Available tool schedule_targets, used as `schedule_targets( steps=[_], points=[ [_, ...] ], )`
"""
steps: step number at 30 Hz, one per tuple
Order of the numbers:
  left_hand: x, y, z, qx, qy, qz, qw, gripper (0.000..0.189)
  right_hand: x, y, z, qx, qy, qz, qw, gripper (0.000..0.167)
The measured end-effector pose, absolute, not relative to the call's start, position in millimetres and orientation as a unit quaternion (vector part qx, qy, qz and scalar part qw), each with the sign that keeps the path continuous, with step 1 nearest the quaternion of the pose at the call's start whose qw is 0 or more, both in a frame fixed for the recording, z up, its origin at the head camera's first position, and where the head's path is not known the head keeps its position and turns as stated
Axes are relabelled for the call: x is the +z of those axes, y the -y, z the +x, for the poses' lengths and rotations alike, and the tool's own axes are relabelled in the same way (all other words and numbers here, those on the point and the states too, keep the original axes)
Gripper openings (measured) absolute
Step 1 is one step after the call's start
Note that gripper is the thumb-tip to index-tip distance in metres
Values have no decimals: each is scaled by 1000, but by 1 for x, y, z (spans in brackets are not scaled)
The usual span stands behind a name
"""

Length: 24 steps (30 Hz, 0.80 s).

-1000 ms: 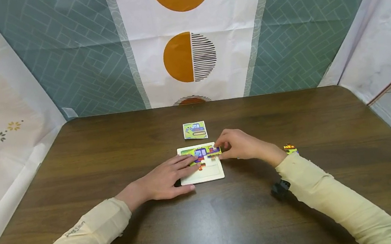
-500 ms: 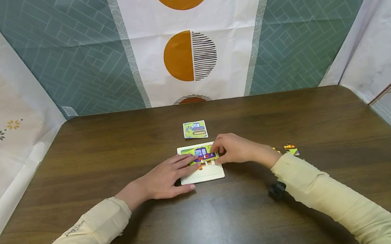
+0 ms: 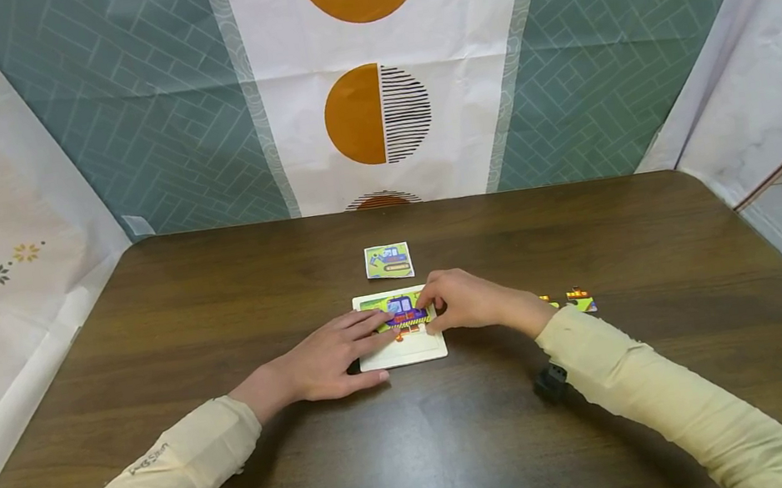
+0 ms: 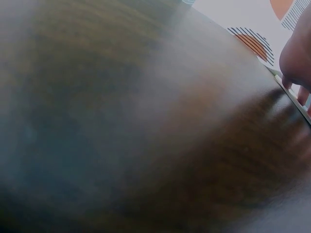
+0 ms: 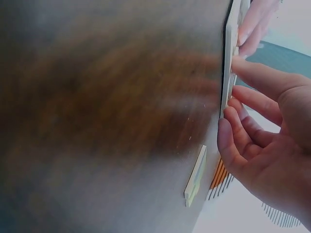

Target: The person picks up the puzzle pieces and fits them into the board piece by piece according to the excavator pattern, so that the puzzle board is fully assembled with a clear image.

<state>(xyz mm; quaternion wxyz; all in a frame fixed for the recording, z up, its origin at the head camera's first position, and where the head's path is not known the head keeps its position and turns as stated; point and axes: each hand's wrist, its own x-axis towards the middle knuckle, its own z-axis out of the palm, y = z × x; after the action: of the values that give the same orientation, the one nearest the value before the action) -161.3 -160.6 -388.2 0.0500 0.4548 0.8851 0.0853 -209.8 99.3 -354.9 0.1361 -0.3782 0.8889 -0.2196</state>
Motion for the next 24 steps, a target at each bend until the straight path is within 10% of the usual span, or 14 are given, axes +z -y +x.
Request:
schedule_targets(
  steps=[24],
  points=[
    [-379,148,-165,55,-882,469,12,52,-359,-100,-207,-186,-874,-439,92,25]
  ],
)
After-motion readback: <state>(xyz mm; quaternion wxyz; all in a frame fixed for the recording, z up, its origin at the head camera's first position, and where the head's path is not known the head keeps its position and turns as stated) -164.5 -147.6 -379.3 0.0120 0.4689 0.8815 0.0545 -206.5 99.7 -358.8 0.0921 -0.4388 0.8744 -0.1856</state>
